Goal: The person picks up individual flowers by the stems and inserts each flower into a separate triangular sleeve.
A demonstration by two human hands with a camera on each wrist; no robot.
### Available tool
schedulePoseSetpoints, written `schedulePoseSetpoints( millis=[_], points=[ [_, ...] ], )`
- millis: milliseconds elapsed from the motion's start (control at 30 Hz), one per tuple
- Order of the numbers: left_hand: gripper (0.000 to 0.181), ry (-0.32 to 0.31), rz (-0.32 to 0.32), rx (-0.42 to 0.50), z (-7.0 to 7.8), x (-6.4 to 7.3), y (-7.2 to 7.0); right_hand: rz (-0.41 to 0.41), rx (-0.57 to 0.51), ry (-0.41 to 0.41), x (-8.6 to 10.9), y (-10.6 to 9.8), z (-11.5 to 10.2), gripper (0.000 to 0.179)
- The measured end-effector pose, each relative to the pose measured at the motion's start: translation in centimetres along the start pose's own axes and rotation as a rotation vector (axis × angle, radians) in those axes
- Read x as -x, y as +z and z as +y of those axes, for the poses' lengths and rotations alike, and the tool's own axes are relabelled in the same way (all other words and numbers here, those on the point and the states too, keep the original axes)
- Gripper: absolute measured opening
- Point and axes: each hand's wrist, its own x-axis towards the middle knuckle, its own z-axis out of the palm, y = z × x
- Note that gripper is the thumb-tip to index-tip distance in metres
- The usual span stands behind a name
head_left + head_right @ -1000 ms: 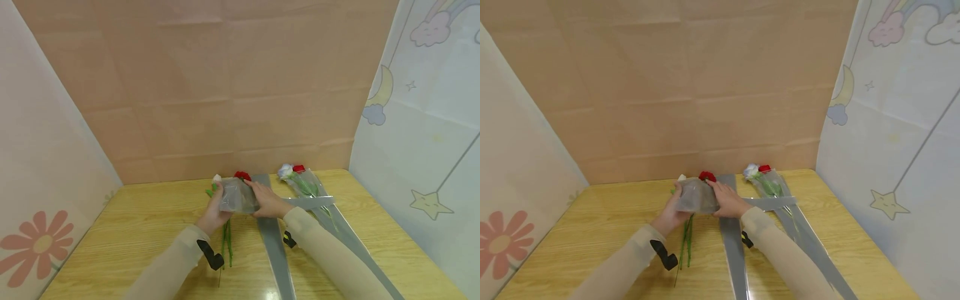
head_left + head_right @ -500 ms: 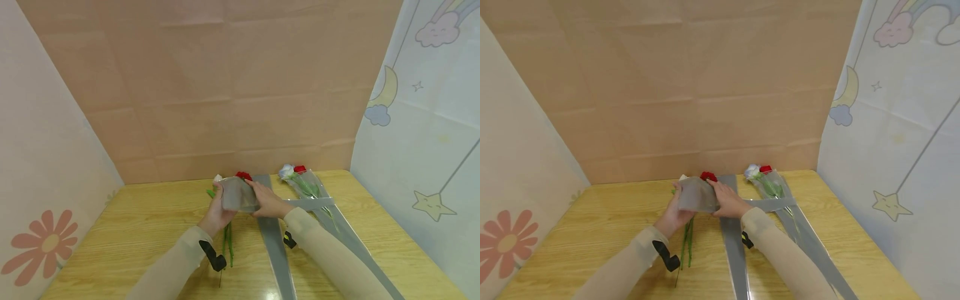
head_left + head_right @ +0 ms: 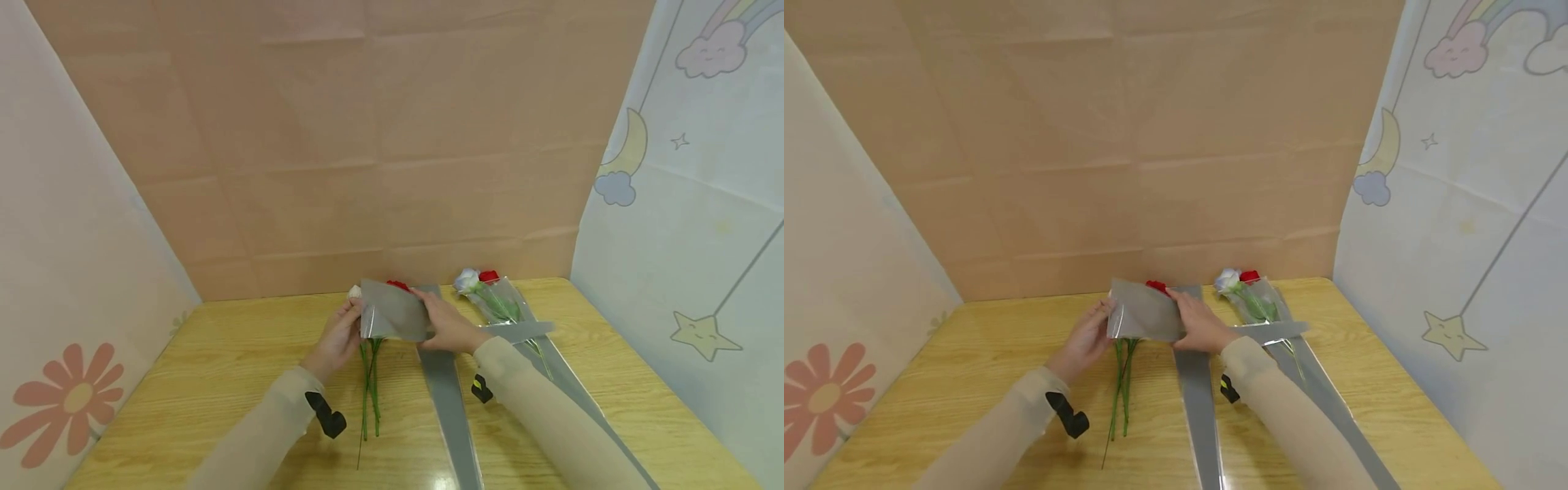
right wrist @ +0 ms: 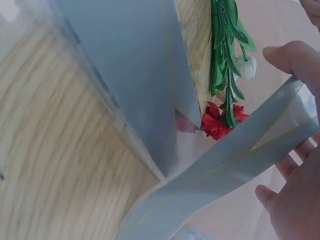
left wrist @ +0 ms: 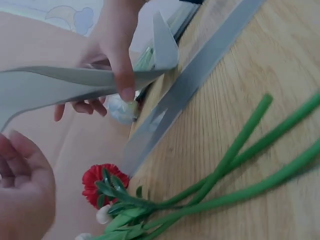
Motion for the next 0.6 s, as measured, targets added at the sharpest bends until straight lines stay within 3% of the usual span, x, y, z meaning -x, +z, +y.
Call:
schedulePoseSetpoints(
  millis=[133, 300, 433, 500, 600],
  points=[
    [0.01, -0.045, 0.043, -0.175, 0.9, 0.2, 0.2, -0.001, 0.02, -0.004, 0.2, -0.3, -0.1, 0.111],
    [0.013, -0.139, 0.032, -0.393, 2.3, 0.3, 0.6, 0.004, 0.092, -0.01, 0.4, -0.4, 0.1, 0.114],
    [0.011, -0.078, 0.076, -0.677, 3.0, 0.3, 0.9, -0.005, 0.149, -0.008, 0.4, -0.4, 0.2, 0.115],
    [0.014, -0.068, 0.102, -0.738, 3.2, 0.2, 1.0, -0.008, 0.165, -0.01, 0.5, -0.4, 0.2, 0.114],
    [0.025, -0.108, 0.09, -0.77, 3.2, 0.3, 1.2, 0.0, 0.185, -0.029, 0.5, -0.4, 0.0, 0.114]
  ],
)
